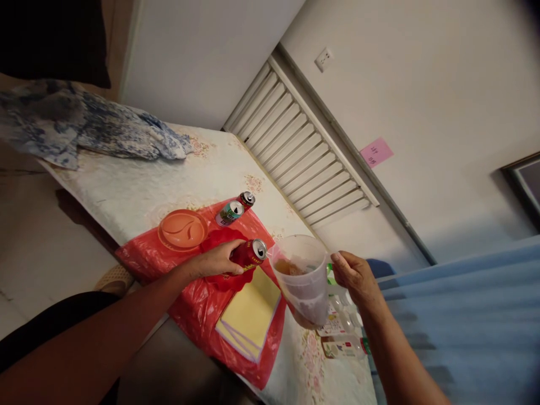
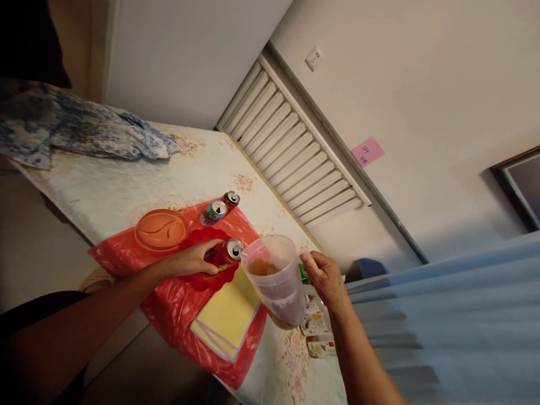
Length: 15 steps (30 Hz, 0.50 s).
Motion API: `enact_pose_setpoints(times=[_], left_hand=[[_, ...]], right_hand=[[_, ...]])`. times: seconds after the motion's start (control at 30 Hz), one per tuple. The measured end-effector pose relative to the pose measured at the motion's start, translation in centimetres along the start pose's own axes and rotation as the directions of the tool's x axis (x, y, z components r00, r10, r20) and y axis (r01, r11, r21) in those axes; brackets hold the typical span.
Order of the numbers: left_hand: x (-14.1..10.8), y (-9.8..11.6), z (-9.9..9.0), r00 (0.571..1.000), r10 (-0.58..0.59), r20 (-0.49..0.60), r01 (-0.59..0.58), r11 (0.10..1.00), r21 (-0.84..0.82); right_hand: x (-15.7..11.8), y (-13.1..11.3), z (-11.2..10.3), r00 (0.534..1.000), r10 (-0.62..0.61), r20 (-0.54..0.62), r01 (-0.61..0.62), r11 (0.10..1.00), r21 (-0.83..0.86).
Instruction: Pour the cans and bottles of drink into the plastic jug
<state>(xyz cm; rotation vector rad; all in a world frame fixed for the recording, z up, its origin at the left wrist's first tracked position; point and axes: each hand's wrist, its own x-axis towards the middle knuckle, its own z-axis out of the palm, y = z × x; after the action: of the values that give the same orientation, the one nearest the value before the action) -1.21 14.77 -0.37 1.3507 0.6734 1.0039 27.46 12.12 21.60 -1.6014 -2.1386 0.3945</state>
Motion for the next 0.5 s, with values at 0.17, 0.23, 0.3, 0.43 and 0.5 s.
enact_pose_setpoints(times=[0.17,0.23,0.3,0.43,0.5], left_hand=[[-0.15,0.39,-0.08,1.0,0.002,-0.011,-0.002,1.0,0.004],[-0.19,0.49,-0.13,1.0,0.004,-0.017,-0.003,1.0,0.01],[-0.19,0.46,-0.18,1.0,0.007,-0.022,-0.006,1.0,0.023],[-0.07,0.13,-0.3,0.999,0.021,-0.026,-0.019,0.999,0.043],[-0.03,0.02,-0.32,0.999,0.031,-0.025,-0.03,0.999,0.034]], right_hand=[[0.34,-0.42,0.12,0.999,0.052,0.01,-0.053,0.998,0.033],[0.49,-0.47,0.19,0.998,0.056,0.025,-0.057,0.998,0.041],[0.63,-0.53,0.26,0.998,0.056,0.032,-0.058,0.997,0.049],[0.87,-0.85,0.39,0.998,0.052,0.023,-0.052,0.998,0.036],[0.97,-1.04,0.42,0.999,0.045,0.021,-0.045,0.998,0.036]])
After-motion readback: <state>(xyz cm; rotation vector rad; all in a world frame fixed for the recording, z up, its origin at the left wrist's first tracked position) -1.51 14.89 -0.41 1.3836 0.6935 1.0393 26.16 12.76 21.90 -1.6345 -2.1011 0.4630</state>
